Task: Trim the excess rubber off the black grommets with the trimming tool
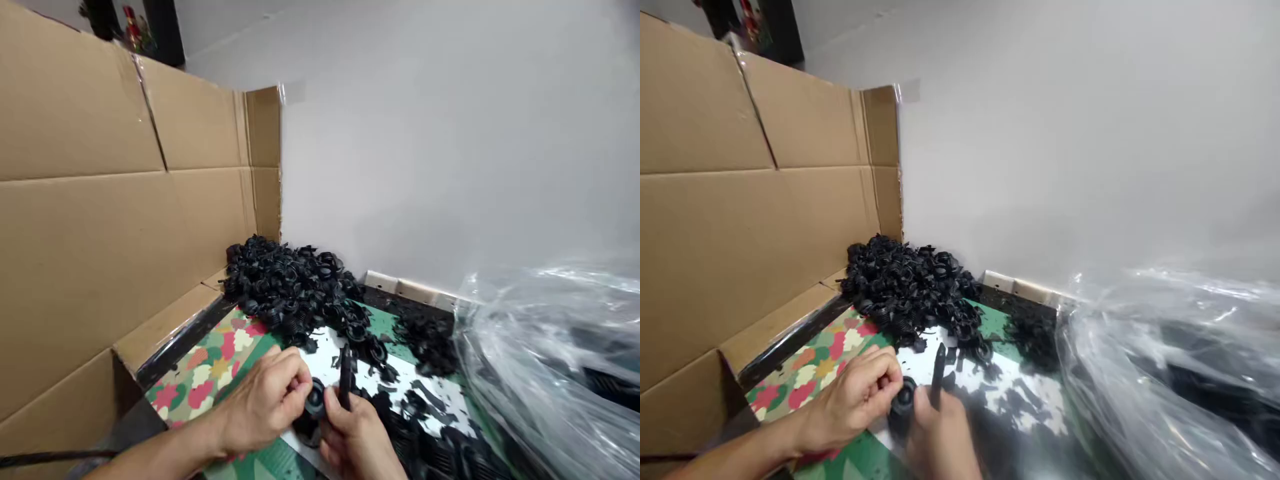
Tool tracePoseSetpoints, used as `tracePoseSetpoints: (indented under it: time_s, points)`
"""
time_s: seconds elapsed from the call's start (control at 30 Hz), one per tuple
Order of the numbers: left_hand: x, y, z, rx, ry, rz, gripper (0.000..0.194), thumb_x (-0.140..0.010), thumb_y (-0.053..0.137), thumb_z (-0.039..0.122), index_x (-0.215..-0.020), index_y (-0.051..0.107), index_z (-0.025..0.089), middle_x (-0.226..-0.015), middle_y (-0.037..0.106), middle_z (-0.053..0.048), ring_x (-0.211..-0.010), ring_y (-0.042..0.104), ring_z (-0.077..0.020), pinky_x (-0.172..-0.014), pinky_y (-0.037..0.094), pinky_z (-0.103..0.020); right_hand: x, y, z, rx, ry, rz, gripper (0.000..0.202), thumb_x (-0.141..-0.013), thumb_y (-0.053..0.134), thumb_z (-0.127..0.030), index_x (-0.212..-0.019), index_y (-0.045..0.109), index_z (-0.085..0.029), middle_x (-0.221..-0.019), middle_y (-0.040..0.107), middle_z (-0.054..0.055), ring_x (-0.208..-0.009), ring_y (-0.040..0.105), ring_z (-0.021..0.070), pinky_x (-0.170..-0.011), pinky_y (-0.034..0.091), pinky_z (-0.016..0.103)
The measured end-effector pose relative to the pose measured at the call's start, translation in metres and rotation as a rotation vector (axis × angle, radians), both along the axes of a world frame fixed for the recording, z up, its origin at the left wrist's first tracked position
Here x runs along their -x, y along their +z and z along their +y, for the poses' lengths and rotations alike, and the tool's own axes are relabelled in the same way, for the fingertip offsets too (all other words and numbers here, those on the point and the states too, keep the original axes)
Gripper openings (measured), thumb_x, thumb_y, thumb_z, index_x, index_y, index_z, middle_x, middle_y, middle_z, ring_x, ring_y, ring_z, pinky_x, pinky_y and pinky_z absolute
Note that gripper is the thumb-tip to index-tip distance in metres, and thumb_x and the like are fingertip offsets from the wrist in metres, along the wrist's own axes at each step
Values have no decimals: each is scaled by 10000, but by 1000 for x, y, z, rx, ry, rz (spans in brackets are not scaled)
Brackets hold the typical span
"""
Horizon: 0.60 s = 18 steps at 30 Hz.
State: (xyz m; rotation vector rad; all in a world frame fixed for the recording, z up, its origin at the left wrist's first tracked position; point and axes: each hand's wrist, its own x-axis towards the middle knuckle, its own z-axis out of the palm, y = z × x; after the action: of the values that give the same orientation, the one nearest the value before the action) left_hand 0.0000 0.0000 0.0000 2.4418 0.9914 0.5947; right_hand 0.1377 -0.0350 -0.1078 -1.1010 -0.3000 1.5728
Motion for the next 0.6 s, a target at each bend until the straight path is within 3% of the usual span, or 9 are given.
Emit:
tracePoseSetpoints:
  time_s: [0.1,0.2,0.33,0.4,0.47,0.53,0.6]
  points:
    - [1,2,1,62,22,-208,166,-851,410,198,-692,458,198,-674,491,4,-643,464,-146,-596,392,-252,9,5,3,-18,-36,-11,544,-374,852,-529,-579,472,-197,-414,367,-100,-350,329,47,-352,241,185]
    - [12,2,10,83,171,-332,210,-875,376,270,-683,434,207,-636,439,28,-584,429,-131,-541,390,-234,11,10,4,-40,-63,-19,587,-367,823,-608,-574,449,-206,-404,296,-127,-328,271,32,-339,197,181]
    - [31,-3,26,-4,330,-160,337,-850,416,317,-532,363,218,-520,360,56,-504,367,-123,-507,353,-240,8,20,1,-73,-82,-34,631,-333,830,-635,-575,439,-203,-406,210,-159,-333,154,1,-329,130,171]
    - [38,-7,29,-55,360,-119,269,-797,460,244,-535,409,213,-558,419,44,-542,406,-137,-588,389,-272,7,25,-1,-66,-74,-26,647,-309,833,-642,-575,441,-201,-400,183,-170,-338,127,-4,-327,119,167]
    - [42,-11,28,-108,387,-121,116,-717,454,129,-707,539,206,-706,516,14,-644,486,-161,-692,420,-315,8,29,-2,-61,-68,1,647,-306,840,-634,-583,453,-197,-396,184,-173,-345,120,-5,-328,128,163]
    - [44,-13,24,-94,387,-119,367,-654,428,64,-964,565,204,-829,551,-8,-739,542,-176,-746,435,-338,10,30,-3,-60,-68,27,638,-317,847,-621,-589,461,-193,-390,184,-177,-351,91,-11,-328,123,160]
    - [44,-15,19,33,347,-120,470,-666,433,57,-1100,531,209,-841,565,-6,-771,569,-175,-758,445,-331,11,30,-3,-58,-70,38,632,-327,848,-617,-590,463,-191,-383,170,-184,-360,47,-18,-328,90,157]
